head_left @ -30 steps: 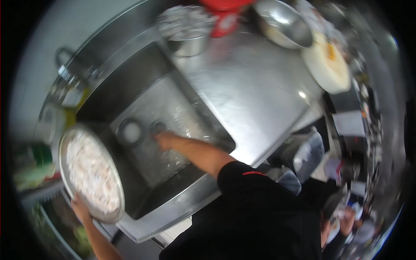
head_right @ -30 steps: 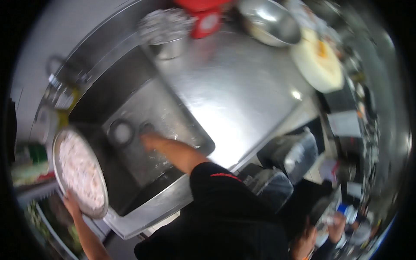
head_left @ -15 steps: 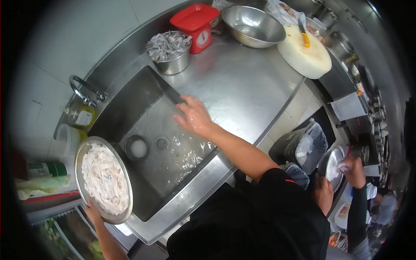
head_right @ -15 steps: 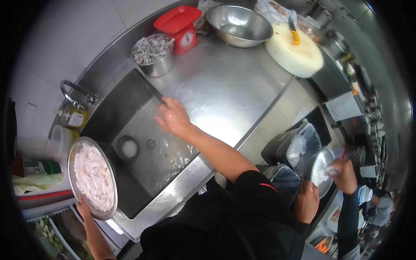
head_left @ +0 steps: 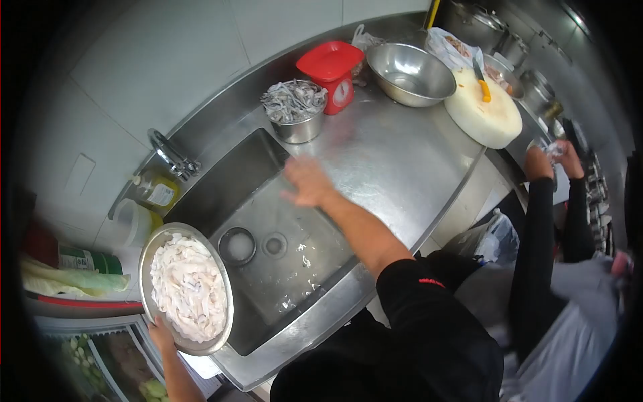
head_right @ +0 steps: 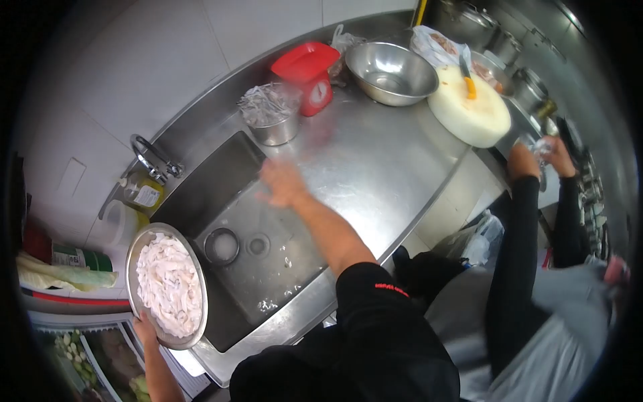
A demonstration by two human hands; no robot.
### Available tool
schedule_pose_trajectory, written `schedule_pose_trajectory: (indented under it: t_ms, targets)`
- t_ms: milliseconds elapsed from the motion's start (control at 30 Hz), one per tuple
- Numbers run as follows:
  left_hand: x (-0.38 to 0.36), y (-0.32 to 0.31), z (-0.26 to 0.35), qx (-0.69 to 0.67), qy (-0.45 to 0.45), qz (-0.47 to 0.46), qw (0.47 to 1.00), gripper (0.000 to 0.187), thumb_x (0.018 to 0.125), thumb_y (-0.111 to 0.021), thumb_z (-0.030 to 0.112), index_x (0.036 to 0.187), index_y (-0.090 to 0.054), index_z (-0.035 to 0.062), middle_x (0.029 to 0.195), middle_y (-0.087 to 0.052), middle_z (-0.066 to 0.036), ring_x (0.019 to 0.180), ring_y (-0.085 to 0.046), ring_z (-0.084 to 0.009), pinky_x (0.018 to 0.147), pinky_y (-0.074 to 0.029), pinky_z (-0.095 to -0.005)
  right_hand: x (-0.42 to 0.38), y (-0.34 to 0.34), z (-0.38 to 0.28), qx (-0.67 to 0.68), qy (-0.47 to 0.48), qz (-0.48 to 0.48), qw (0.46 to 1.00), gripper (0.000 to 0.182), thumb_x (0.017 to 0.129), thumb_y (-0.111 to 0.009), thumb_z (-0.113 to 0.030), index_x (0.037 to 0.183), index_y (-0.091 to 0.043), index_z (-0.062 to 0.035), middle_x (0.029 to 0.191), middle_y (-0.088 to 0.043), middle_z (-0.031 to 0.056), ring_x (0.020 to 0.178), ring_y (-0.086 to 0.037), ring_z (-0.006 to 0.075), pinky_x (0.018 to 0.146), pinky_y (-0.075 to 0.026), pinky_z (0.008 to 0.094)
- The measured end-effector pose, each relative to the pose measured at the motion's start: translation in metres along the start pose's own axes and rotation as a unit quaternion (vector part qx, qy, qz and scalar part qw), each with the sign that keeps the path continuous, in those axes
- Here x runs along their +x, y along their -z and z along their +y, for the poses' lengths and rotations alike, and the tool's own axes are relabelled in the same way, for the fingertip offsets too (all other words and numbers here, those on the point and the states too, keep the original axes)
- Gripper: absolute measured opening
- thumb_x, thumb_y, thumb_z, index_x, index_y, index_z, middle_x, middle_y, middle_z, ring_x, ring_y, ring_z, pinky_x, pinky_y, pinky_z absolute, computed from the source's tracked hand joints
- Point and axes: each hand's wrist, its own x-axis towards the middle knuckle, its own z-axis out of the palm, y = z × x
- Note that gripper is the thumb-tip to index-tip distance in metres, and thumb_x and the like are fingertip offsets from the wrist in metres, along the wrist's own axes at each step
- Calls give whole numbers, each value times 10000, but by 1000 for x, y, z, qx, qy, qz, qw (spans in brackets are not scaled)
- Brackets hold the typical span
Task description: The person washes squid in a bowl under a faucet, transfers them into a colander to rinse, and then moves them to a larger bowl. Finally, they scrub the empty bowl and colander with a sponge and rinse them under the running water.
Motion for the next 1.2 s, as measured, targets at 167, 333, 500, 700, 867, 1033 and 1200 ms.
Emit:
schedule_pose_trajectory:
  t_ms: [167, 333, 500, 700, 867, 1033, 1200]
  targets:
    - [12, -9, -14, -15, 8, 27, 999, 483, 955, -524, 316, 1154, -536, -123, 1146, -601, -289, 1061, -586, -394, 913, -439, -436, -10, -10, -61, 88, 108, -16, 990, 785, 897, -445, -619, 1495, -286, -136, 1549, -249, 164, 1453, -163, 334, 1179, -68, 487]
    - [-5, 2, 15, -3, 5, 11, 1000, 431, 944, -542, 312, 1055, -570, -103, 1020, -623, -304, 968, -608, -414, 848, -450, -451, -9, -28, 27, -31, -78, 160, 984, 785, 870, -548, -532, 1440, -342, -35, 1507, -278, 243, 1427, -186, 387, 1157, -121, 524]
    - [-7, 3, 22, 2, 23, 13, 1000, 413, 942, -553, 314, 1033, -576, -89, 964, -635, -280, 884, -617, -389, 807, -459, -441, -22, -9, 30, -114, -158, 89, 977, 820, 854, -552, -525, 1487, -255, -96, 1554, -190, 193, 1444, -143, 361, 1163, -123, 496]
    - [0, -1, 15, -13, 20, 9, 1000, 433, 947, -546, 337, 1049, -576, -82, 946, -640, -269, 887, -626, -380, 798, -464, -434, -20, -11, 32, -84, -159, 106, 978, 793, 851, -556, -492, 1480, -273, -101, 1552, -204, 184, 1444, -147, 352, 1166, -117, 490]
    - [7, -6, 1, 17, 1, 11, 1000, 435, 945, -547, 343, 1052, -581, -77, 954, -641, -268, 884, -628, -367, 799, -466, -427, -21, -11, 32, -86, -159, 101, 978, 790, 848, -556, -478, 1483, -271, -103, 1557, -196, 181, 1447, -141, 350, 1169, -113, 485]
    - [2, -1, 14, 69, -1, 19, 997, 465, 944, -536, 377, 1044, -582, -75, 968, -640, -276, 922, -625, -395, 806, -461, -438, -22, -16, 35, -89, -149, 106, 979, 796, 849, -547, -487, 1486, -267, -100, 1559, -190, 186, 1447, -141, 350, 1168, -111, 489]
    - [8, -5, 2, 56, -6, 14, 998, 503, 944, -523, 402, 1062, -578, -84, 993, -638, -285, 929, -619, -418, 813, -461, -447, -23, -19, 40, -103, -139, 111, 979, 791, 855, -539, -489, 1485, -268, -95, 1558, -192, 188, 1446, -149, 348, 1163, -122, 497]
